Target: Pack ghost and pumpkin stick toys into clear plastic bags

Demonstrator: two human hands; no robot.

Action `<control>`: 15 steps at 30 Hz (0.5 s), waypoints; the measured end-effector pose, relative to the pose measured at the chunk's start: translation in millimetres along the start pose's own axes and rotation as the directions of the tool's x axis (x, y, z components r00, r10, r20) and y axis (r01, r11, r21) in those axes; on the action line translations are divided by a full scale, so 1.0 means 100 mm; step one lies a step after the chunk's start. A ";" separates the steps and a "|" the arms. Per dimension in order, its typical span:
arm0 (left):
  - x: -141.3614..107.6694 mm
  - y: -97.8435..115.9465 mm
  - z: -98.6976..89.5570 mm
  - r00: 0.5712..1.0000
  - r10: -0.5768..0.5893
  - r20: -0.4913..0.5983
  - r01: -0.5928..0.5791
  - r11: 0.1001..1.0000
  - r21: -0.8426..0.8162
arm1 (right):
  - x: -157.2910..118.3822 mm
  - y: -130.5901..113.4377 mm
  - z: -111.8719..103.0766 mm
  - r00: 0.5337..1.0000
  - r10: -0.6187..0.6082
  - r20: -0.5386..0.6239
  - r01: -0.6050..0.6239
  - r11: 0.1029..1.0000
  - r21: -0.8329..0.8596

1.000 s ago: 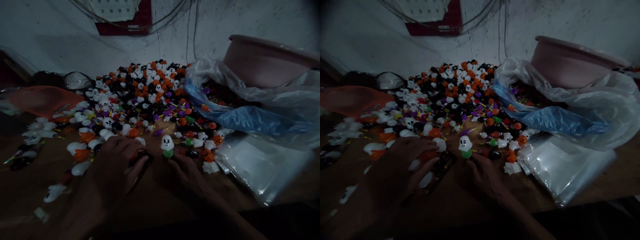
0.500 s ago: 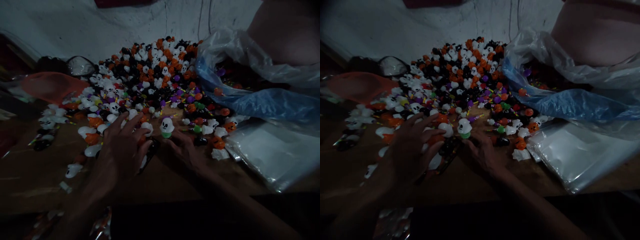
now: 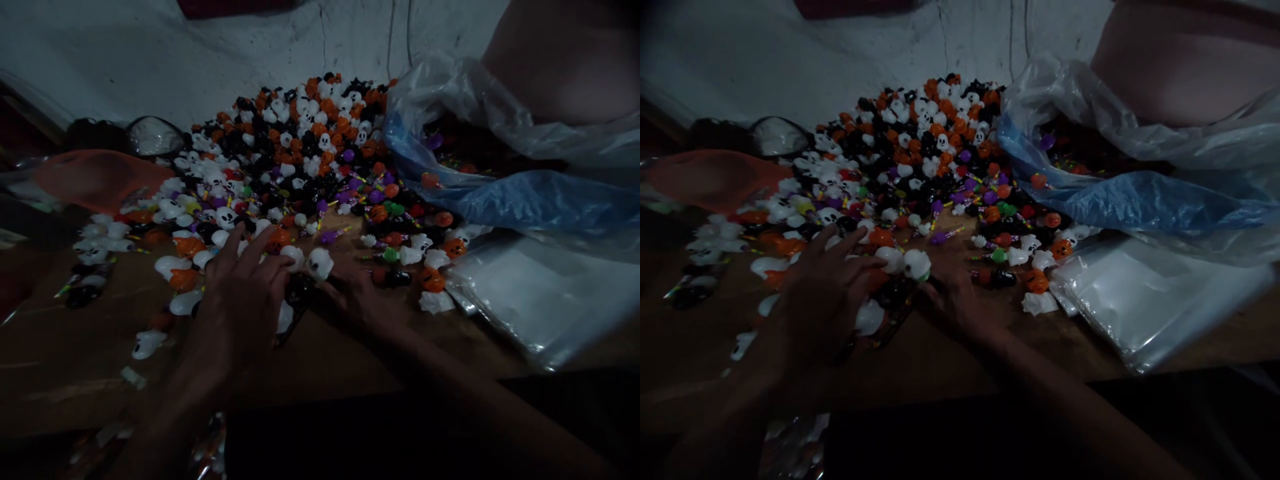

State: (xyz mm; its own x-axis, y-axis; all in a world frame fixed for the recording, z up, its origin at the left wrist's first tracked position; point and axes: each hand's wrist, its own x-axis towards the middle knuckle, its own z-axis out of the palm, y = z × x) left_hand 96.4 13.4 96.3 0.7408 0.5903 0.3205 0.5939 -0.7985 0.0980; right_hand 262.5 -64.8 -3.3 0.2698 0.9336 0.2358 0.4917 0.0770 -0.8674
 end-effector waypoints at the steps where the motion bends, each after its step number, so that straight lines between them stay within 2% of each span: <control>1: 0.01 0.02 -0.02 1.000 -0.009 -0.008 0.009 1.000 -0.030 | -0.01 -0.01 0.00 1.000 -0.025 -0.010 0.024 1.000 -0.011; 3: 0.05 0.11 -0.06 0.999 0.006 -0.032 -0.008 0.998 -0.064 | -0.03 -0.04 0.01 0.998 -0.060 -0.026 0.059 0.998 -0.033; 5: 0.10 0.20 -0.06 0.997 0.080 -0.022 -0.081 0.996 -0.028 | -0.05 -0.05 0.02 0.995 -0.104 -0.007 0.103 0.994 -0.046; 8: 0.19 0.26 0.01 0.972 0.196 0.127 -0.207 0.975 0.081 | -0.05 -0.03 0.04 0.983 -0.170 0.064 0.175 0.981 -0.078; 11: 0.24 0.21 0.08 0.929 0.248 0.275 -0.277 0.959 0.069 | -0.04 -0.02 0.05 0.983 -0.175 0.055 0.181 0.978 -0.106; 13: 0.26 0.17 0.10 0.915 0.267 0.304 -0.292 0.956 0.038 | -0.04 -0.05 0.01 0.982 -0.179 0.059 0.184 0.978 -0.100; 15: 0.26 0.17 0.12 0.920 0.264 0.290 -0.290 0.956 0.047 | -0.04 -0.12 -0.04 0.979 -0.188 0.083 0.196 0.976 -0.091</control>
State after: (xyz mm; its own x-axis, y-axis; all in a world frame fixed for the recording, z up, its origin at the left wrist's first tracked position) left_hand 129.4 16.7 95.1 0.9294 0.3659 0.0471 0.3679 -0.9288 -0.0435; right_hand 258.6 -71.3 8.1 0.1023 0.9283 0.3574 0.6085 0.2258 -0.7608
